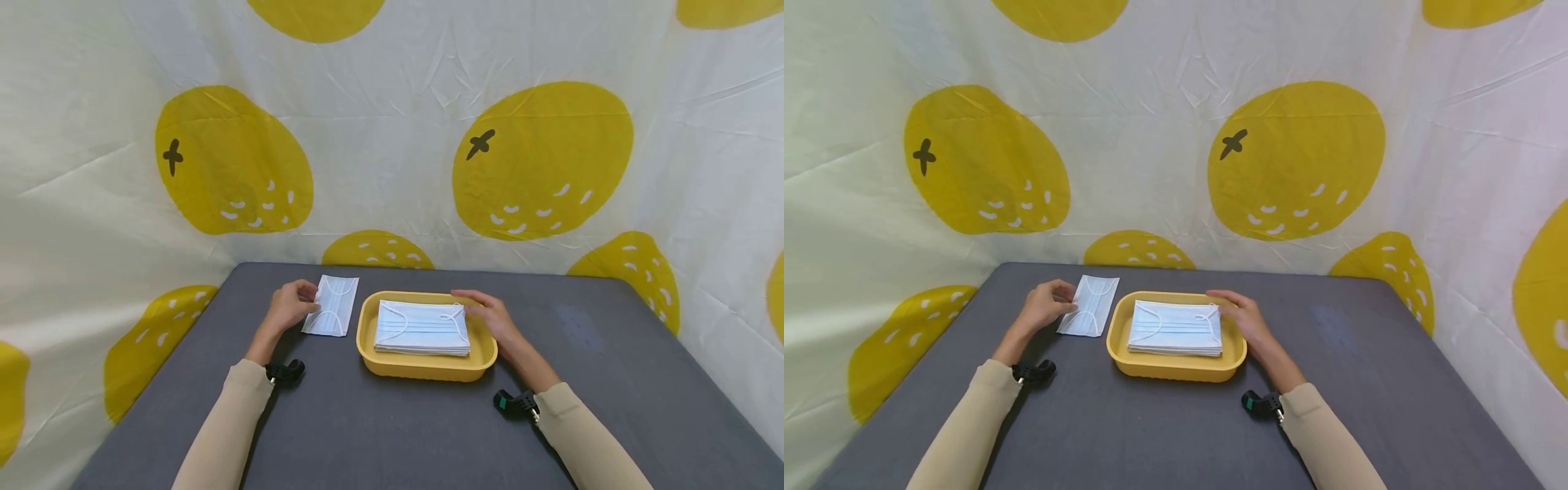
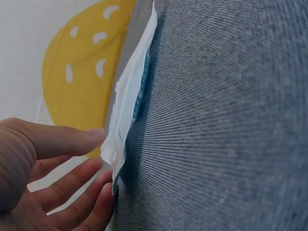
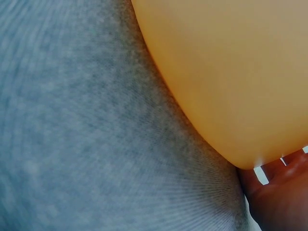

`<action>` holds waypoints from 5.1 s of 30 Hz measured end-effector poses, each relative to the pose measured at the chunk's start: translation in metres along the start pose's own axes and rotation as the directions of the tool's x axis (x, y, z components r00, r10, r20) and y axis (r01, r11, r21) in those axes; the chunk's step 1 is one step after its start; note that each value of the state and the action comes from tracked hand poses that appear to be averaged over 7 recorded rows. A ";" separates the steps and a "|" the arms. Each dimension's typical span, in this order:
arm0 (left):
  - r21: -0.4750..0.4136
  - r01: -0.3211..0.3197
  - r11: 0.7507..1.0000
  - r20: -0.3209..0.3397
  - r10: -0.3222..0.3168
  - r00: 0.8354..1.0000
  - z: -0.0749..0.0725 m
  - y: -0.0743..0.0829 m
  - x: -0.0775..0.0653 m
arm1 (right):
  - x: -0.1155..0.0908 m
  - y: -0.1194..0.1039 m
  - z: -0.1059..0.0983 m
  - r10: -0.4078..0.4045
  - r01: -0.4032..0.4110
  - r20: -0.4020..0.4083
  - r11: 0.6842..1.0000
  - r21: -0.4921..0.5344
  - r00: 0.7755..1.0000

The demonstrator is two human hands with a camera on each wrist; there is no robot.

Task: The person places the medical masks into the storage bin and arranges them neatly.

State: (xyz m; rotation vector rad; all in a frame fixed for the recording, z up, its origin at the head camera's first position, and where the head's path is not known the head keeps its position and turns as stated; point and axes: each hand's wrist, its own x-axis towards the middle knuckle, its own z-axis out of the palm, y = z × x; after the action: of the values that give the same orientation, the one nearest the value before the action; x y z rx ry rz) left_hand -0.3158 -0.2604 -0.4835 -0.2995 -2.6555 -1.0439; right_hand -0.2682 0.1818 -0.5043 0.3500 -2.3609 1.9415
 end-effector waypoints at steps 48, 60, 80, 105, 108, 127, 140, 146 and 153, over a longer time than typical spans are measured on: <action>-0.183 0.137 0.973 0.063 -0.128 0.990 0.004 0.009 -0.003 | 0.002 0.006 0.000 -0.026 0.026 -0.002 0.999 0.024 1.000; -0.168 0.156 0.973 0.078 -0.145 0.986 0.005 0.006 -0.003 | 0.001 0.006 0.001 -0.015 0.015 -0.003 0.999 0.041 1.000; -0.188 0.099 0.977 0.099 -0.081 0.992 0.000 0.007 -0.003 | 0.001 0.006 0.001 -0.010 0.010 0.010 1.000 0.025 1.000; -0.192 0.074 0.979 -0.026 -0.080 0.996 -0.011 0.012 -0.002 | -0.001 0.004 0.002 -0.010 0.010 -0.003 1.000 0.017 1.000; -0.198 0.065 0.978 -0.044 -0.076 0.996 -0.013 0.016 -0.002 | 0.000 0.003 0.003 -0.005 0.005 -0.009 1.000 0.008 1.000; -0.196 -0.029 0.980 -0.092 0.011 0.996 -0.021 0.049 -0.007 | -0.001 0.003 0.004 -0.009 0.009 -0.006 0.999 0.041 1.000; -0.257 -0.040 0.966 -0.088 0.018 0.996 -0.022 0.078 -0.014 | 0.002 0.008 0.001 -0.039 0.039 -0.002 0.999 0.037 0.999; -0.307 -0.052 0.950 -0.068 0.033 0.997 -0.020 0.091 -0.018 | 0.001 0.008 0.000 -0.049 0.049 -0.001 0.997 0.052 0.999; -0.281 -0.084 0.956 -0.052 0.072 0.996 -0.014 0.100 -0.021 | 0.002 0.008 0.003 -0.020 0.020 0.002 0.999 0.050 1.000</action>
State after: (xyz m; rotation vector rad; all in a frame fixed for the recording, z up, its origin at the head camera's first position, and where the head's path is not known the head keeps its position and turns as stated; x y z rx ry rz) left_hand -0.2653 -0.2002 -0.4172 -0.4312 -2.4339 -1.3886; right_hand -0.2714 0.1798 -0.5120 0.3775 -2.3040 1.9955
